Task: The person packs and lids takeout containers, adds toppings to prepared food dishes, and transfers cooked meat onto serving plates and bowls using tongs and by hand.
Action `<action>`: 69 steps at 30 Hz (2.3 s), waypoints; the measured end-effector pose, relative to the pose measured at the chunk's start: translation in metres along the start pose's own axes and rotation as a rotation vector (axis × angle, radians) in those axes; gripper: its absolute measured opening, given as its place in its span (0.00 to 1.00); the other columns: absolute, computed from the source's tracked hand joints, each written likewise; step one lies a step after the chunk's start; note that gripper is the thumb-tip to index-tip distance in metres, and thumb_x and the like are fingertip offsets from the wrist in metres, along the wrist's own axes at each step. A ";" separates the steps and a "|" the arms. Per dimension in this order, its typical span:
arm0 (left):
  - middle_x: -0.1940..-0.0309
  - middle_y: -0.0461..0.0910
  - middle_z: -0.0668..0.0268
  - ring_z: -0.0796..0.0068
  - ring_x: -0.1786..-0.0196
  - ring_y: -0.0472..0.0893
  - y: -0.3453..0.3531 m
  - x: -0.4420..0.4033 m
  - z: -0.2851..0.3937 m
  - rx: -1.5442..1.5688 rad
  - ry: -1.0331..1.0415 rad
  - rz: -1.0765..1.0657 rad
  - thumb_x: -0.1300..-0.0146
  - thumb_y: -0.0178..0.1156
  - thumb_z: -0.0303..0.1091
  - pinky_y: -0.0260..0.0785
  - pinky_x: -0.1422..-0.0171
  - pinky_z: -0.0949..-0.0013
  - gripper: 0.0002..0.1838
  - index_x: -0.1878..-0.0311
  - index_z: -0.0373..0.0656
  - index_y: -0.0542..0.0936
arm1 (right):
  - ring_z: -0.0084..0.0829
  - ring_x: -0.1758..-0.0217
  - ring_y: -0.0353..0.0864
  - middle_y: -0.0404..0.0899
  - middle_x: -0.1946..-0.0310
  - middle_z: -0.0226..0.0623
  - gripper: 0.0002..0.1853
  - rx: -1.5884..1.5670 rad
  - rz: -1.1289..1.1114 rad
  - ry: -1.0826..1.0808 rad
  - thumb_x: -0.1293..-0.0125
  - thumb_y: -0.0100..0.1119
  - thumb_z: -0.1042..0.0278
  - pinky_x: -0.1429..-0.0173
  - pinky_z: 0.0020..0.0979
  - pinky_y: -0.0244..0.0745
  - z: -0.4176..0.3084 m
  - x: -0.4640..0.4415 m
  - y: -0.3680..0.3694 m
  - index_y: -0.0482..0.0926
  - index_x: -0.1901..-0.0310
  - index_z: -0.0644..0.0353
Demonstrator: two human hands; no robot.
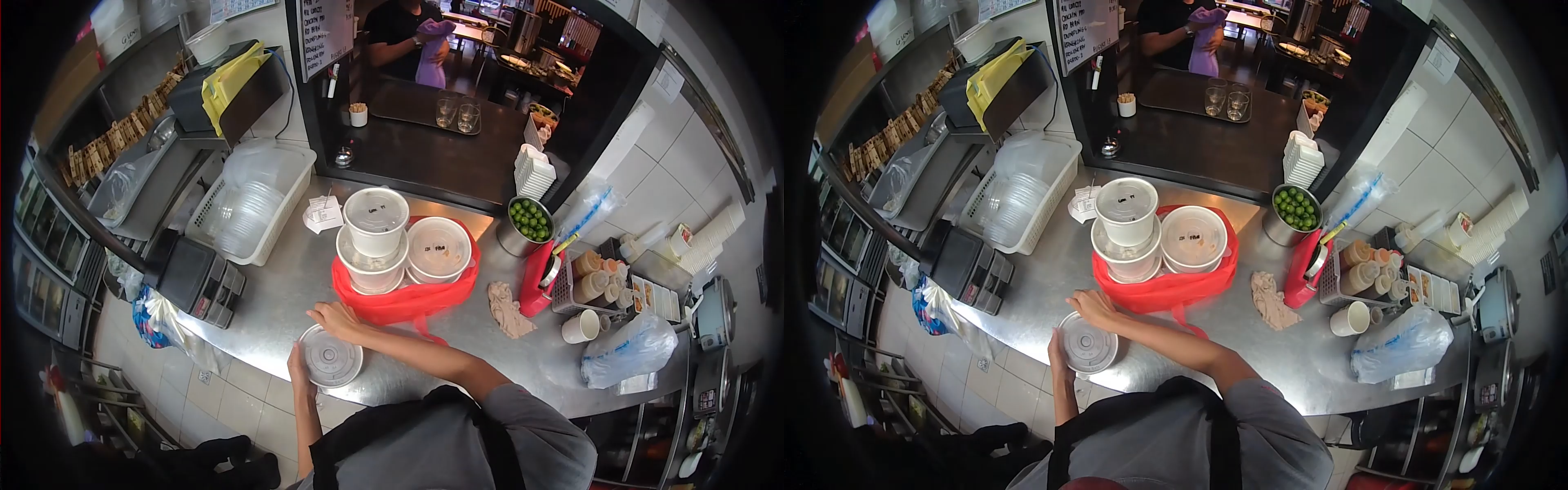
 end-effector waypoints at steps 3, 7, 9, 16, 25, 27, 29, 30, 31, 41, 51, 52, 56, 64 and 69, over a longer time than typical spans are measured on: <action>0.50 0.75 0.57 0.65 0.48 0.75 -0.002 0.003 -0.004 0.174 -0.069 0.004 0.31 0.37 0.50 0.66 0.42 0.64 0.28 0.44 0.34 0.69 | 0.53 0.71 0.77 0.77 0.77 0.52 0.19 0.008 0.113 -0.081 0.36 0.49 0.56 0.70 0.47 0.70 -0.007 0.001 -0.009 0.75 0.74 0.65; 0.48 0.74 0.55 0.63 0.46 0.74 0.003 0.004 -0.011 0.283 -0.076 -0.100 0.31 0.36 0.50 0.64 0.39 0.63 0.28 0.43 0.34 0.68 | 0.53 0.72 0.76 0.77 0.75 0.51 0.18 0.005 0.113 -0.129 0.35 0.49 0.56 0.69 0.47 0.69 -0.020 -0.009 -0.014 0.74 0.74 0.64; 0.49 0.74 0.56 0.65 0.47 0.74 -0.002 -0.003 -0.028 0.226 -0.146 -0.047 0.31 0.38 0.48 0.64 0.39 0.65 0.26 0.44 0.33 0.69 | 0.52 0.71 0.76 0.77 0.73 0.50 0.18 -0.021 0.059 -0.142 0.36 0.49 0.56 0.68 0.46 0.70 -0.030 -0.013 -0.007 0.74 0.74 0.63; 0.57 0.78 0.64 0.77 0.52 0.75 0.001 0.012 0.017 -0.400 0.123 -0.099 0.35 0.52 0.37 0.64 0.44 0.72 0.16 0.50 0.35 0.76 | 0.50 0.72 0.76 0.76 0.78 0.47 0.21 0.198 0.012 -0.218 0.38 0.52 0.53 0.70 0.46 0.67 -0.012 -0.005 -0.016 0.74 0.79 0.63; 0.61 0.79 0.67 0.79 0.56 0.75 0.004 0.018 0.015 -0.506 0.119 -0.069 0.33 0.49 0.42 0.66 0.50 0.74 0.18 0.51 0.38 0.77 | 0.52 0.75 0.75 0.73 0.84 0.50 0.27 0.167 -0.035 -0.054 0.36 0.48 0.47 0.72 0.47 0.66 0.001 0.001 -0.009 0.74 0.81 0.65; 0.62 0.79 0.67 0.79 0.58 0.75 0.001 0.017 0.012 -0.439 0.077 -0.055 0.32 0.48 0.44 0.67 0.53 0.74 0.19 0.51 0.39 0.77 | 0.51 0.75 0.75 0.73 0.83 0.50 0.27 0.195 0.004 -0.088 0.36 0.47 0.47 0.72 0.47 0.66 -0.002 0.000 -0.010 0.74 0.81 0.65; 0.63 0.79 0.68 0.81 0.61 0.76 -0.003 0.011 0.005 -0.409 0.027 -0.053 0.33 0.49 0.43 0.68 0.56 0.75 0.18 0.52 0.39 0.78 | 0.51 0.76 0.75 0.74 0.82 0.51 0.28 0.187 0.035 -0.123 0.36 0.48 0.47 0.72 0.46 0.66 -0.006 -0.003 -0.011 0.73 0.82 0.65; 0.63 0.79 0.69 0.81 0.63 0.76 -0.004 0.009 0.004 -0.393 0.003 -0.052 0.33 0.49 0.43 0.68 0.57 0.76 0.18 0.53 0.39 0.78 | 0.51 0.76 0.75 0.74 0.82 0.51 0.28 0.166 0.045 -0.142 0.36 0.48 0.47 0.72 0.46 0.66 -0.011 -0.005 -0.014 0.73 0.82 0.65; 0.64 0.79 0.69 0.82 0.64 0.75 -0.003 0.008 0.006 -0.416 0.012 -0.070 0.33 0.50 0.42 0.68 0.59 0.76 0.17 0.54 0.40 0.78 | 0.51 0.76 0.75 0.74 0.81 0.51 0.28 0.147 0.055 -0.160 0.36 0.48 0.47 0.71 0.46 0.66 -0.015 -0.007 -0.018 0.73 0.82 0.65; 0.73 0.77 0.74 0.87 0.73 0.71 0.006 0.004 0.033 -0.651 0.135 -0.152 0.36 0.55 0.41 0.63 0.71 0.81 0.13 0.59 0.41 0.80 | 0.41 0.74 0.77 0.76 0.78 0.40 0.11 0.103 -0.205 -0.155 0.43 0.59 0.63 0.69 0.37 0.70 -0.002 0.023 -0.035 0.78 0.72 0.64; 0.78 0.75 0.72 0.85 0.80 0.71 -0.002 -0.006 0.031 -0.642 0.137 -0.099 0.36 0.54 0.40 0.64 0.77 0.79 0.14 0.61 0.38 0.79 | 0.34 0.67 0.73 0.73 0.70 0.34 0.06 0.241 0.289 -0.678 0.48 0.61 0.73 0.65 0.34 0.68 -0.051 0.056 -0.046 0.77 0.68 0.62; 0.78 0.75 0.72 0.86 0.78 0.71 -0.001 -0.007 0.036 -0.670 0.143 -0.100 0.36 0.54 0.39 0.65 0.75 0.79 0.13 0.62 0.38 0.78 | 0.34 0.67 0.73 0.73 0.70 0.33 0.06 0.226 0.302 -0.708 0.48 0.61 0.73 0.65 0.34 0.68 -0.061 0.056 -0.050 0.77 0.67 0.62; 0.77 0.76 0.70 0.85 0.74 0.74 -0.005 -0.015 0.051 -0.831 0.262 -0.089 0.38 0.56 0.35 0.70 0.70 0.78 0.10 0.66 0.37 0.77 | 0.36 0.66 0.73 0.73 0.68 0.35 0.09 0.171 0.264 -0.879 0.50 0.62 0.74 0.63 0.34 0.68 -0.091 0.060 -0.069 0.77 0.65 0.61; 0.80 0.75 0.64 0.76 0.78 0.79 -0.054 0.033 0.043 -0.677 0.090 0.048 0.46 0.56 0.30 0.75 0.74 0.75 0.09 0.76 0.34 0.73 | 0.36 0.65 0.74 0.76 0.66 0.36 0.08 0.308 0.154 -0.699 0.51 0.63 0.74 0.59 0.34 0.69 -0.106 0.099 -0.155 0.79 0.67 0.62; 0.77 0.75 0.62 0.74 0.74 0.79 -0.088 0.094 0.028 -0.401 0.108 0.260 0.46 0.54 0.27 0.79 0.69 0.72 0.08 0.78 0.34 0.71 | 0.37 0.65 0.75 0.77 0.69 0.37 0.06 0.106 0.231 -0.588 0.49 0.62 0.75 0.59 0.34 0.67 -0.087 0.108 -0.149 0.79 0.68 0.64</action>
Point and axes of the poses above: each hand's wrist, its own x-axis away from the middle knuckle, its own y-axis out of the palm, z = x × y, the point moved 8 cm from there along -x, towards the middle knuckle
